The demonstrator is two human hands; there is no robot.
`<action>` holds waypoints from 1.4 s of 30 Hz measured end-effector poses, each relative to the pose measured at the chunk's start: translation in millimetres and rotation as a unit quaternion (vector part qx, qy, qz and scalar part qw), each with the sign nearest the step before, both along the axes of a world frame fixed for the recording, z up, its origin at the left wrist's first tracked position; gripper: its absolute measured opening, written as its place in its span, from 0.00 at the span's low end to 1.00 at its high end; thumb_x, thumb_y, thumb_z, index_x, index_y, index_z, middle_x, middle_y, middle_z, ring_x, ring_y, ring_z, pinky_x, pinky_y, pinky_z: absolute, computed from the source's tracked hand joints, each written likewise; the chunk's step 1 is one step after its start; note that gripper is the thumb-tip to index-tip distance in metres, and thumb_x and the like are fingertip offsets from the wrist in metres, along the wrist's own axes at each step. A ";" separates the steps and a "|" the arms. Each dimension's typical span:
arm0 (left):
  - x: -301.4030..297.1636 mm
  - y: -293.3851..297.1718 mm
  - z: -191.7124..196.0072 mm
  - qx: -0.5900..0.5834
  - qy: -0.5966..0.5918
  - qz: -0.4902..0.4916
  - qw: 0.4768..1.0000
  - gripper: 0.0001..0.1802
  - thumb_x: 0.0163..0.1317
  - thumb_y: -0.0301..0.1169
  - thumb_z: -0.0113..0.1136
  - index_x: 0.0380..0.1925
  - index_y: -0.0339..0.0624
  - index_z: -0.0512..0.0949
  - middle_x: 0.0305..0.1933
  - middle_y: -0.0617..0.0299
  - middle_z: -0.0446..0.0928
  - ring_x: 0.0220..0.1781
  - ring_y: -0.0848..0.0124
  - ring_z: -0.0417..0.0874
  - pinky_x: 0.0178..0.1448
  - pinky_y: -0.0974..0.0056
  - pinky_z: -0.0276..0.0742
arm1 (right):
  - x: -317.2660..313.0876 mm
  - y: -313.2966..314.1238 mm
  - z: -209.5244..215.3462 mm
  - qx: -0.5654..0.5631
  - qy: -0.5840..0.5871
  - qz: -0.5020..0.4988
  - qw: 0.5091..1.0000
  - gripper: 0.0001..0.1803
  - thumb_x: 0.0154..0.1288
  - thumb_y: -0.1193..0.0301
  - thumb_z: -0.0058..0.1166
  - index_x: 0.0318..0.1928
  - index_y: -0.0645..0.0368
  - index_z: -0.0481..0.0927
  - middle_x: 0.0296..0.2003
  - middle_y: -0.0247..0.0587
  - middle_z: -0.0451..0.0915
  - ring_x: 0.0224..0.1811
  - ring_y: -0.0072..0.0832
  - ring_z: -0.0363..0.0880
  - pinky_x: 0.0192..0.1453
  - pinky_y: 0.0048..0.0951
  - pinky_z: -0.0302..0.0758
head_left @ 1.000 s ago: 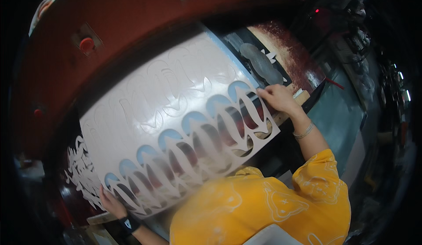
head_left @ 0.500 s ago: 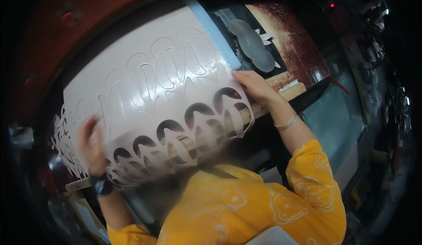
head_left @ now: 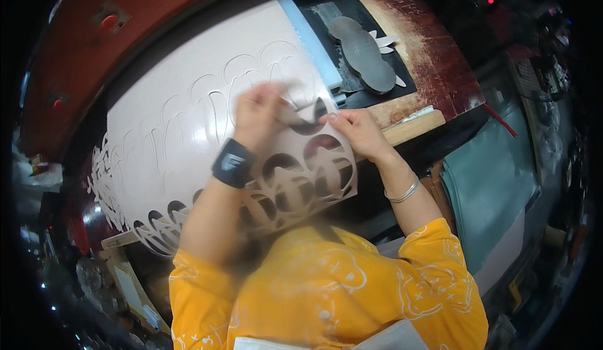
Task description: The person places a white sheet with pre-cut shapes onto a red machine, rubs the surface with a gray tool, and then peels away the excess material to reveal the cut shapes. The person repeats this process for multiple sections of the sheet.
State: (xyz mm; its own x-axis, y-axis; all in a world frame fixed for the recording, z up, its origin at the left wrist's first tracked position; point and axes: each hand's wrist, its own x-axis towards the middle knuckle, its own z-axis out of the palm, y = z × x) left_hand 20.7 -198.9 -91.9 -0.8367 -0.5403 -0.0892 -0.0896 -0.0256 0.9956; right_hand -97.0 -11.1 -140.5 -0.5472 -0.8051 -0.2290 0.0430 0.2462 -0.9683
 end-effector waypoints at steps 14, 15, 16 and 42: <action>61.5 10.4 -5.1 -0.514 -0.052 -0.045 0.855 0.22 0.52 0.28 0.61 0.50 0.46 0.74 0.39 0.57 0.76 0.43 0.58 0.76 0.51 0.57 0.69 | 15.4 -49.5 64.4 -0.027 -0.380 0.111 0.918 0.13 0.72 0.67 0.45 0.50 0.62 0.70 0.30 0.32 0.72 0.21 0.20 0.75 0.20 0.16 0.70; 60.7 12.5 -5.2 -0.509 -0.044 -0.034 0.859 0.24 0.52 0.29 0.62 0.51 0.45 0.73 0.38 0.57 0.76 0.41 0.59 0.75 0.49 0.58 0.69 | 14.9 -51.9 60.5 -0.029 -0.419 0.098 0.902 0.12 0.73 0.66 0.43 0.49 0.60 0.71 0.29 0.32 0.70 0.20 0.23 0.74 0.20 0.17 0.69; 60.8 13.6 -5.1 -0.503 -0.031 -0.019 0.863 0.25 0.52 0.30 0.64 0.52 0.44 0.72 0.37 0.58 0.76 0.39 0.60 0.74 0.48 0.58 0.69 | 14.4 -52.3 56.5 -0.057 -0.432 0.119 0.892 0.12 0.73 0.66 0.43 0.50 0.60 0.71 0.30 0.32 0.70 0.20 0.23 0.74 0.20 0.18 0.69; 125.4 -22.5 -9.6 -0.544 -0.064 0.016 0.836 0.22 0.52 0.30 0.61 0.50 0.45 0.73 0.38 0.56 0.73 0.44 0.56 0.70 0.50 0.56 0.64 | 74.8 -98.4 54.8 0.039 -0.388 0.215 0.895 0.13 0.69 0.65 0.49 0.47 0.59 0.69 0.29 0.33 0.72 0.21 0.23 0.75 0.20 0.17 0.67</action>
